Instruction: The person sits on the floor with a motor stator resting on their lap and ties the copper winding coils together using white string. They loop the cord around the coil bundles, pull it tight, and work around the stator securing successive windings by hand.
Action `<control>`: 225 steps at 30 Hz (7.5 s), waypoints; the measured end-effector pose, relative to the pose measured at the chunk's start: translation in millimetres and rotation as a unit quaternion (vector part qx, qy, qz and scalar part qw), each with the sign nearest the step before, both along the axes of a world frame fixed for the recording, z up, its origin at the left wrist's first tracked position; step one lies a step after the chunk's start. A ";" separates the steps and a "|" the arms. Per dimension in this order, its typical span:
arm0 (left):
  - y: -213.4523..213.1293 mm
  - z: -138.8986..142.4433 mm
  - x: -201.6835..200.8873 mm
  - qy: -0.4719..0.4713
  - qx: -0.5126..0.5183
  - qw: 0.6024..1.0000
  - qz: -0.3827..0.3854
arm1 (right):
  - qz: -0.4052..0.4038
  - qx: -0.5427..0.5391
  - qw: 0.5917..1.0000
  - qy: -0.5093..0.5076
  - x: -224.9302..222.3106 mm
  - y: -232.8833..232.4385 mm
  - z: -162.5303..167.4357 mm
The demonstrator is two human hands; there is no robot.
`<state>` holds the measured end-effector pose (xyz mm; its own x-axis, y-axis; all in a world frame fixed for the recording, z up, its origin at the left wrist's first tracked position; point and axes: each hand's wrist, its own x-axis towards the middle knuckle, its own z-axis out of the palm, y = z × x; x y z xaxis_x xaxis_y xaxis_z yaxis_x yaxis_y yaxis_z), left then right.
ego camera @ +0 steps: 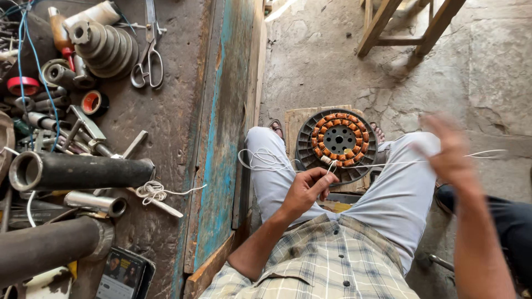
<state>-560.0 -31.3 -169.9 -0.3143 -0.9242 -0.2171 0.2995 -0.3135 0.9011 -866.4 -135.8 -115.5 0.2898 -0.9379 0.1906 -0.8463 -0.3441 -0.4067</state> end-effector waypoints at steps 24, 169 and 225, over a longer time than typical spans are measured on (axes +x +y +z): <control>14.0 -4.1 19.1 -0.001 -0.021 1.000 0.007 | 0.173 0.140 0.947 -0.232 -14.6 35.9 -3.0; -29.9 -5.4 25.9 -0.369 -0.538 0.732 0.194 | 0.034 -0.229 0.937 -0.260 171.3 64.0 -7.7; -32.4 -6.4 17.2 -0.354 -0.517 0.748 0.218 | 0.032 -0.218 0.946 -0.237 170.1 59.1 3.3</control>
